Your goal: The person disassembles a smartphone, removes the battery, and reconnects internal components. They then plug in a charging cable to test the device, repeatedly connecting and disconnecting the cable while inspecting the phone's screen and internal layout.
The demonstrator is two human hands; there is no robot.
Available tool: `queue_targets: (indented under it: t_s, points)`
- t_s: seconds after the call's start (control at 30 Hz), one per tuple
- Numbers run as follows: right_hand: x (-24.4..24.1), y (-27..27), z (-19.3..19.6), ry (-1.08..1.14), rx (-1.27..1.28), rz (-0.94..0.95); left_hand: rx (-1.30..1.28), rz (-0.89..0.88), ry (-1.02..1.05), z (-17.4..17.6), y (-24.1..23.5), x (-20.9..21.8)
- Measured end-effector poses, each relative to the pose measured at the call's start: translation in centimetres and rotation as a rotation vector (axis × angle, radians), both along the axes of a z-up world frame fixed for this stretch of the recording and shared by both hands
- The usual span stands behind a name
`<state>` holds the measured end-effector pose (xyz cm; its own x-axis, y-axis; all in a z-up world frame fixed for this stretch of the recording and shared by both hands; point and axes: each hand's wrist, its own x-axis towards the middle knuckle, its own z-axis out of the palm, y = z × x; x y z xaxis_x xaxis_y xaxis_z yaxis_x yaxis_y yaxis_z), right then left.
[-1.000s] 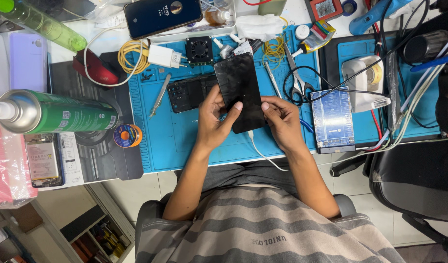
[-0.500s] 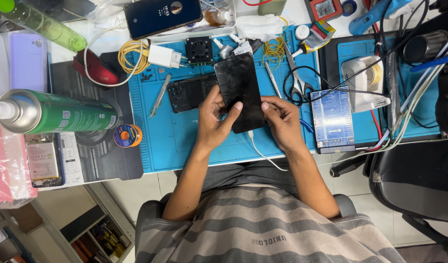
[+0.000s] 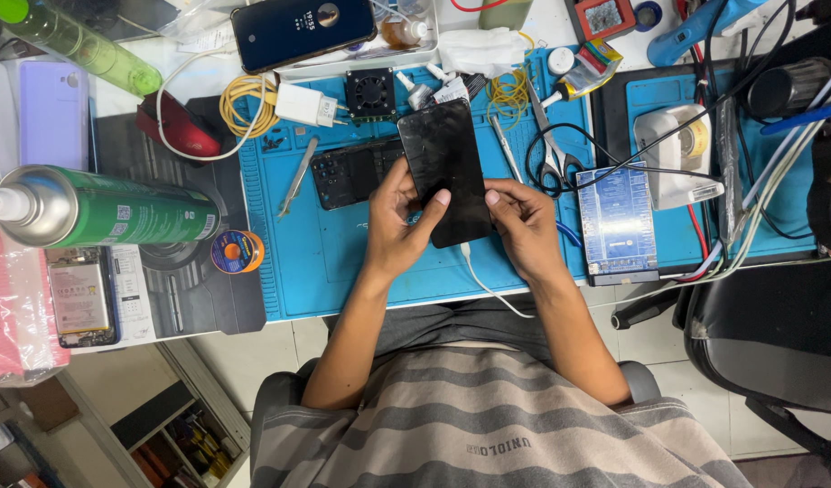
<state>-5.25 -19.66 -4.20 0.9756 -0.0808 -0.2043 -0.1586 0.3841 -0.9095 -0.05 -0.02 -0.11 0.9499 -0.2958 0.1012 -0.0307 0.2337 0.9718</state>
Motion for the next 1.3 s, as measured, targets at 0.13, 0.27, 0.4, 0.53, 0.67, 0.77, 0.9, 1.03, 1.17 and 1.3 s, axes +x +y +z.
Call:
queue_targets:
  t_s: [0.13,0.27,0.4,0.53,0.67,0.77,0.9,1.03,1.17,1.3]
  points:
    - [-0.1,0.0,-0.1,-0.005,0.001,-0.005,0.003,0.003,0.003,0.0,-0.1,0.0]
    - [-0.1,0.0,-0.3,-0.003,-0.003,-0.011,-0.002,0.000,-0.004,0.0,-0.1,0.0]
    - [-0.1,0.0,-0.3,-0.004,-0.005,-0.013,-0.006,-0.002,-0.005,0.0,0.0,0.0]
    - [-0.1,0.0,-0.2,-0.008,-0.006,-0.010,-0.007,-0.001,0.000,0.1,0.0,0.0]
    - [-0.1,0.0,-0.1,0.002,-0.018,-0.009,-0.001,0.000,-0.010,0.2,0.0,0.0]
    - [-0.1,0.0,-0.1,0.007,-0.022,-0.017,-0.003,0.000,-0.009,0.2,0.0,0.0]
    - [-0.1,0.0,-0.3,-0.001,-0.008,-0.023,0.002,-0.003,-0.013,0.2,0.0,0.0]
    - [-0.1,-0.1,-0.4,0.000,-0.015,-0.016,0.007,-0.003,-0.014,0.1,0.0,0.0]
    - [-0.1,-0.1,-0.4,0.000,-0.033,-0.010,-0.024,-0.009,0.005,-0.1,0.0,-0.1]
    - [0.2,0.5,1.1,-0.029,-0.082,-0.002,-0.088,-0.014,0.054,-0.1,0.1,-0.1]
